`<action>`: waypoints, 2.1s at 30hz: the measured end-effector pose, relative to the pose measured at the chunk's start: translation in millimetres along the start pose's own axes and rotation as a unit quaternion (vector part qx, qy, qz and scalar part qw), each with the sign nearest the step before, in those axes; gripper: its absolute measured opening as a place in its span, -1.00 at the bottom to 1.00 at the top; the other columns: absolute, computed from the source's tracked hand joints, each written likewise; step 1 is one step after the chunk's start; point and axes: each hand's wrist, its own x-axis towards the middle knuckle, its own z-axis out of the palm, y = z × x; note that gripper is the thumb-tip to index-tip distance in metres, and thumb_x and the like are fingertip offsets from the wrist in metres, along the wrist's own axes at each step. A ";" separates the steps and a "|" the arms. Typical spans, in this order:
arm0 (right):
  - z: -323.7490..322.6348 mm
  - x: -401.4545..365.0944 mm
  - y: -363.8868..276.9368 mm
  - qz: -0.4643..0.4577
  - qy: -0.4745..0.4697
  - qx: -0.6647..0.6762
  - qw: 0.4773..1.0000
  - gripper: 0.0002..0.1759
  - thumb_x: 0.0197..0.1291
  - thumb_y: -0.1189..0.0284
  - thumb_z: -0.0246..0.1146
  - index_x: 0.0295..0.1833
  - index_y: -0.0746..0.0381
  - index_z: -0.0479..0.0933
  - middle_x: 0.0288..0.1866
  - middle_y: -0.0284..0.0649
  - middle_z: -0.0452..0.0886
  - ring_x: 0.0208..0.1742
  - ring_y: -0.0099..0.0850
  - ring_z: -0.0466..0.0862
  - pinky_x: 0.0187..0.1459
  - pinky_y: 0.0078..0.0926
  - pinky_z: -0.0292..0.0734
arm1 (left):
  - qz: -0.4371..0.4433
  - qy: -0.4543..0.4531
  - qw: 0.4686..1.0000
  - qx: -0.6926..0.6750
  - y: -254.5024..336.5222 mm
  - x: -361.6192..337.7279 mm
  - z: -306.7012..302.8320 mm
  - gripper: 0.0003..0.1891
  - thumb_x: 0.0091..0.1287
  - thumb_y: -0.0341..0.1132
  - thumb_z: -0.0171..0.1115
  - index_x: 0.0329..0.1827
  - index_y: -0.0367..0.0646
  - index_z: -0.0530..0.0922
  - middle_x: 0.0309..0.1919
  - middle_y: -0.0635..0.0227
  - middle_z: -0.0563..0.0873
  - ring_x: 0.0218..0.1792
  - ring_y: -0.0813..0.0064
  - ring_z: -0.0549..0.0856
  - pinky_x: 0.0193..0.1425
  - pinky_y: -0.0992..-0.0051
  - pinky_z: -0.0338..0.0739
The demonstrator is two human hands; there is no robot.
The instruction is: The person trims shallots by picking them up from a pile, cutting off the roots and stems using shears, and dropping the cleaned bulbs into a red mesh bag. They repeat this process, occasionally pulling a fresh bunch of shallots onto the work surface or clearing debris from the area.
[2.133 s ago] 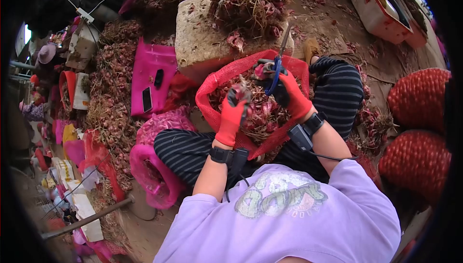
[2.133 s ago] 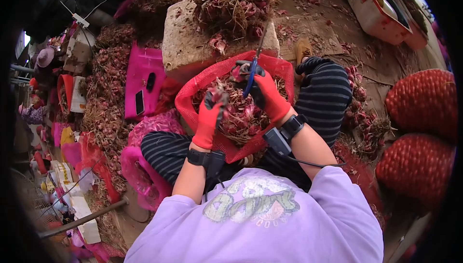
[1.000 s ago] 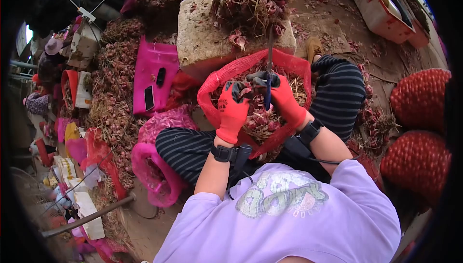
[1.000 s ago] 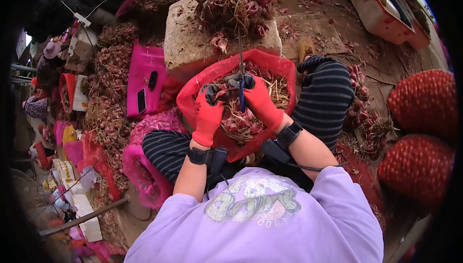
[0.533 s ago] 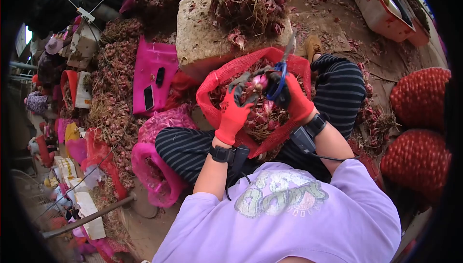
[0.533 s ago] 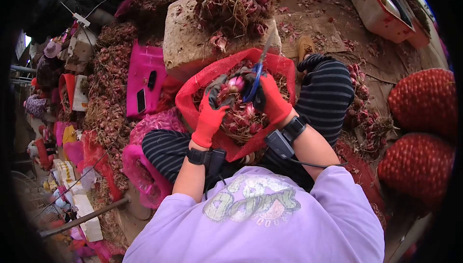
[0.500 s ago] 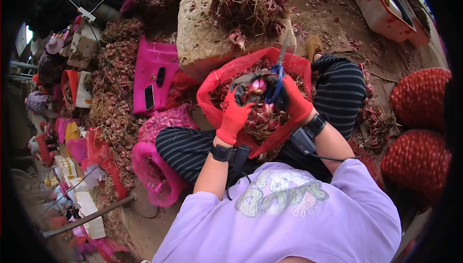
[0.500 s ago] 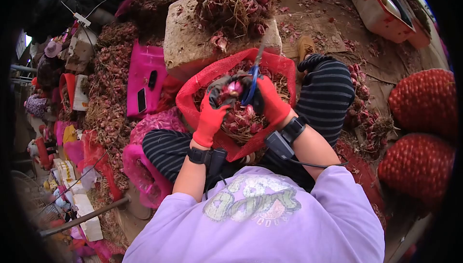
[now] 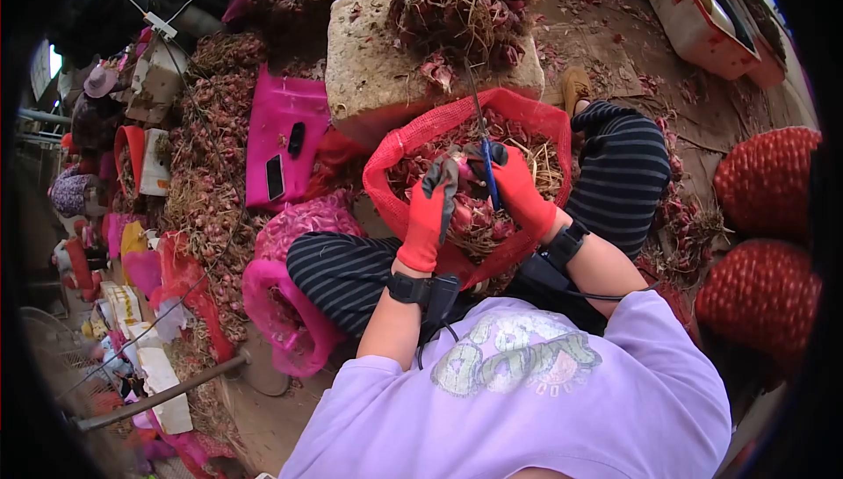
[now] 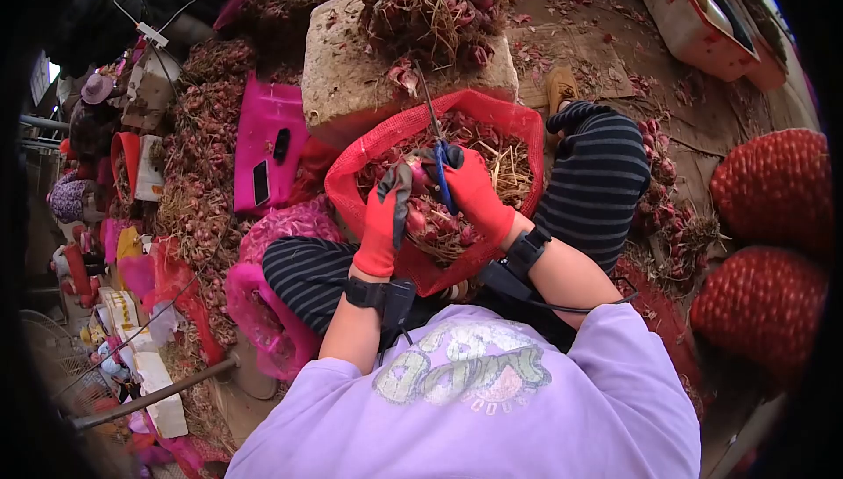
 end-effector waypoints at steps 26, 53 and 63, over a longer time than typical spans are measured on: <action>1.2 5.4 -5.2 -0.150 -0.079 -0.219 0.961 -0.84 0.01 0.46 0.26 -0.27 0.26 0.49 -0.46 -0.21 0.55 -0.40 -0.37 0.61 -0.32 -0.43 0.48 | 0.161 -0.234 0.951 0.120 -3.7 -16.9 -31.8 -0.42 0.28 -0.04 0.20 0.17 -0.31 0.30 -0.18 0.42 0.49 -0.26 0.64 0.52 -0.24 0.63 0.42; -38.2 -17.3 -24.4 -0.100 -0.130 -0.584 0.795 -0.59 -0.07 0.13 0.32 -0.16 0.16 0.52 -0.36 -0.21 0.61 -0.30 -0.18 0.62 -0.25 -0.30 0.50 | -0.154 -0.082 0.943 -0.283 46.5 -10.1 -43.2 -0.81 0.42 -0.11 -0.06 -0.21 -0.01 0.34 -0.38 0.46 0.32 -0.40 0.56 0.36 -0.47 0.55 0.25; -37.0 -20.1 -29.2 -0.175 -0.078 -0.607 0.772 -0.53 -0.10 0.08 0.31 -0.11 0.14 0.50 -0.22 -0.22 0.59 -0.21 -0.19 0.60 -0.17 -0.26 0.47 | -0.069 -0.202 0.908 -0.361 7.4 3.2 -85.9 -0.55 0.37 -0.10 0.03 0.28 0.04 0.25 0.10 0.35 0.41 0.00 0.34 0.51 -0.25 0.39 0.50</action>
